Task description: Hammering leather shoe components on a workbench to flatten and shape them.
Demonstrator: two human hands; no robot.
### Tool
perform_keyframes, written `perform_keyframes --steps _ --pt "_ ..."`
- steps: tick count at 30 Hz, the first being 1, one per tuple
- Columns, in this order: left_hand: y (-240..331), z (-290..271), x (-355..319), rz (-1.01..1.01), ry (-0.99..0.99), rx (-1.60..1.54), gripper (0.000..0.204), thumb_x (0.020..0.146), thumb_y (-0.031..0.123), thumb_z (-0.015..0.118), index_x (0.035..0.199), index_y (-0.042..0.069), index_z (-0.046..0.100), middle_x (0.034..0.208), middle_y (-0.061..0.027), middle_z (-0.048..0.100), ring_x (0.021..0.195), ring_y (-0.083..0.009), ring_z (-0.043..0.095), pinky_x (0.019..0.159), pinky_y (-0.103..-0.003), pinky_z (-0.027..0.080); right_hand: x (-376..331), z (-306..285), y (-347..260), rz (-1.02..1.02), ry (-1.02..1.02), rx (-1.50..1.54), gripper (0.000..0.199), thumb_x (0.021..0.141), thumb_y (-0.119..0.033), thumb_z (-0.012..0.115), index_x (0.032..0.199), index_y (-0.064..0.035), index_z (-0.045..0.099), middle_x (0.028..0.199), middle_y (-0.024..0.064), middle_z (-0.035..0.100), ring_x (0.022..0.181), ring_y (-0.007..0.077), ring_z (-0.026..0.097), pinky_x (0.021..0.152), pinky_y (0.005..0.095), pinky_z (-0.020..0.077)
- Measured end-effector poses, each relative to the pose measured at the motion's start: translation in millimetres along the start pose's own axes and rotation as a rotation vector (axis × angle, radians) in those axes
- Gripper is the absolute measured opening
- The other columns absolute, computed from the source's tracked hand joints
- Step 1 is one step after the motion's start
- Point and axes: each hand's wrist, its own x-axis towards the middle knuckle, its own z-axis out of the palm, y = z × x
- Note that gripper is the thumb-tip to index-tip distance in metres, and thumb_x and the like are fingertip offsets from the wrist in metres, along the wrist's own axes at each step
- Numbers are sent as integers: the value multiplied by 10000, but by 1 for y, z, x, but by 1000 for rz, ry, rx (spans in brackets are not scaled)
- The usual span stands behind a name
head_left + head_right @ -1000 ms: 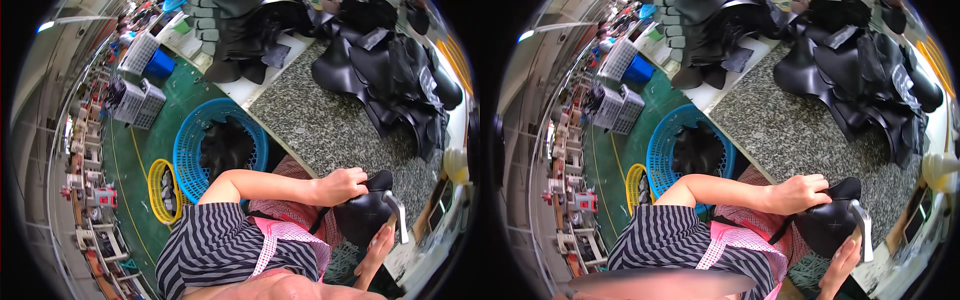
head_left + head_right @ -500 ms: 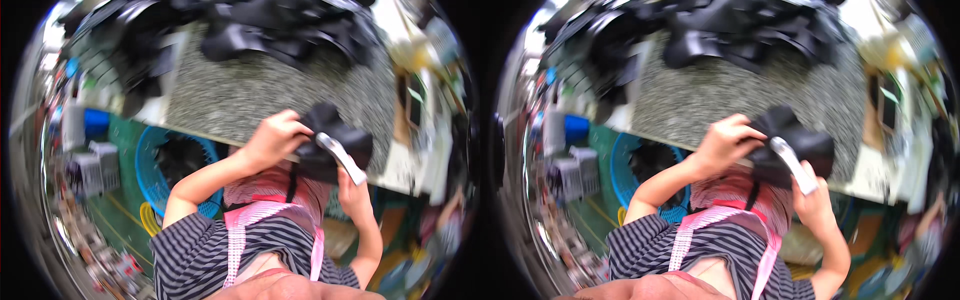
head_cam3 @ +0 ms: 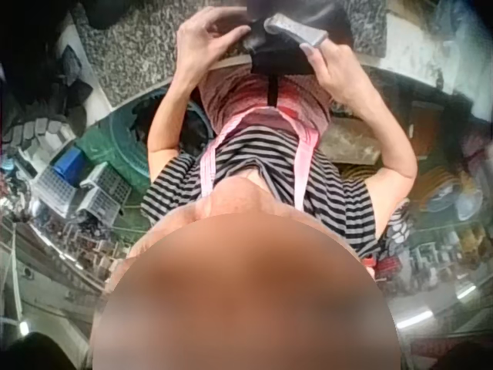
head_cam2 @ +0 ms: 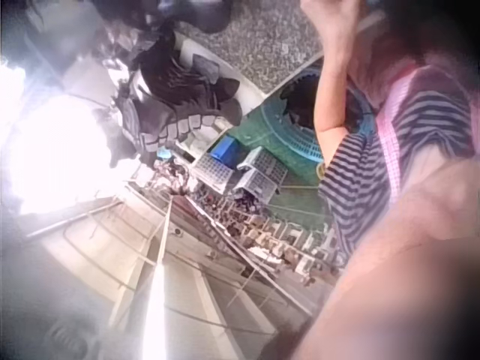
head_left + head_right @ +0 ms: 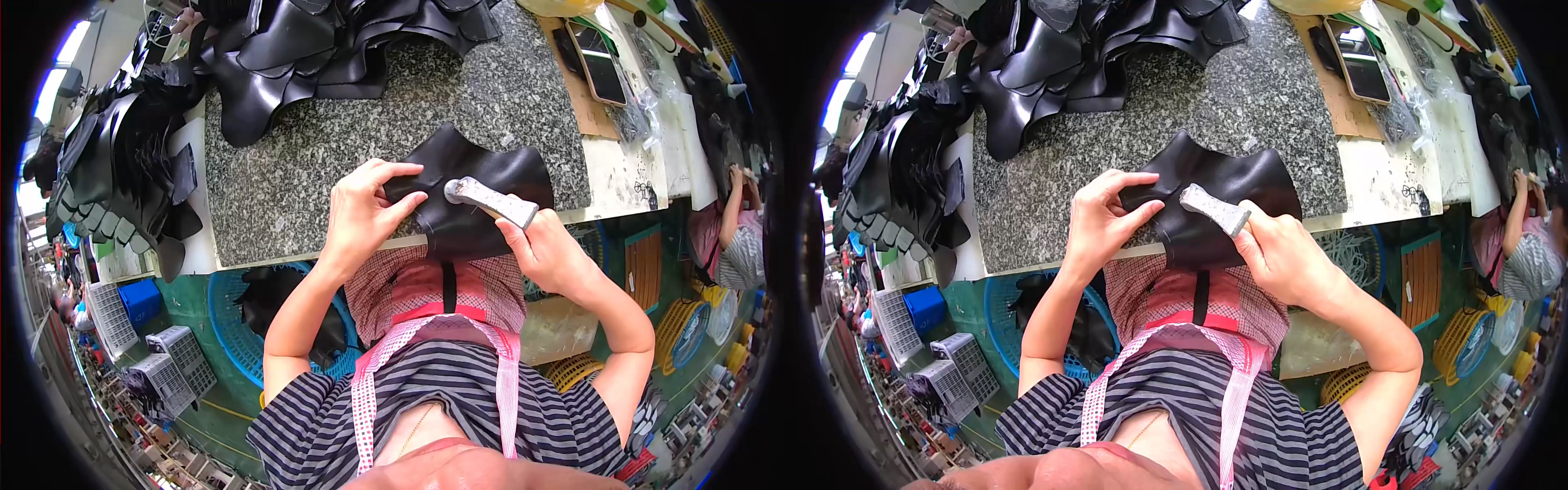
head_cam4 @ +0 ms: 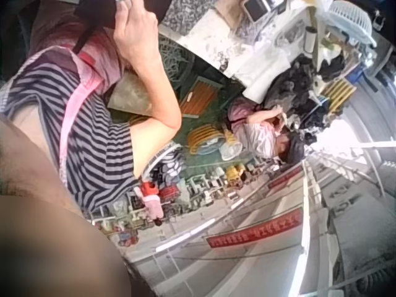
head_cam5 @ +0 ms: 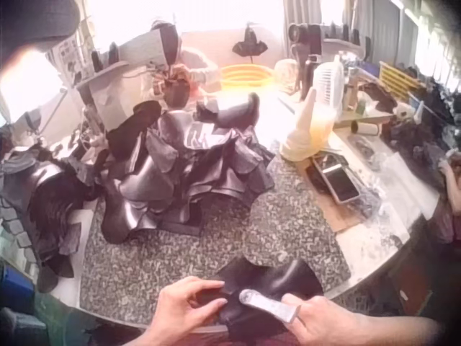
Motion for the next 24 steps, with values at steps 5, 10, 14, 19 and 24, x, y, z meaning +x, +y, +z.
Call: perform_keyframes --steps 5,10,14,19,24 --pt "-9 2 -5 18 -15 -95 235 836 27 828 1062 88 808 842 -1 608 656 -29 595 540 -192 472 2 -4 -10 52 -38 -37 153 1043 -144 526 1063 5 555 717 231 630 727 478 647 632 518 496" --pt "-1 0 -5 36 14 -44 212 836 36 825 1042 81 814 816 -40 616 676 -98 629 570 -246 540 3 -1 -9 40 -12 -29 148 1040 -139 526 1056 5 558 714 229 631 726 481 644 633 520 496" --pt "-8 -2 -2 99 -11 22 204 830 40 828 1029 84 816 819 -55 620 676 -124 633 587 -257 561 2 -2 -10 41 -7 -26 150 1042 -142 521 1055 2 559 712 227 629 723 484 642 630 521 496" --pt "-2 -2 -4 83 -5 -15 200 809 26 838 1001 77 815 834 -62 640 713 -140 668 610 -262 576 1 1 -7 26 -6 -30 159 1046 -154 518 1055 0 556 710 226 628 723 484 640 632 527 493" --pt "-6 -3 -5 151 0 87 182 823 54 834 1003 68 806 850 -78 647 699 -171 693 614 -286 566 2 1 -7 15 -8 -32 166 1050 -162 515 1054 0 551 712 226 627 723 485 638 633 528 488"
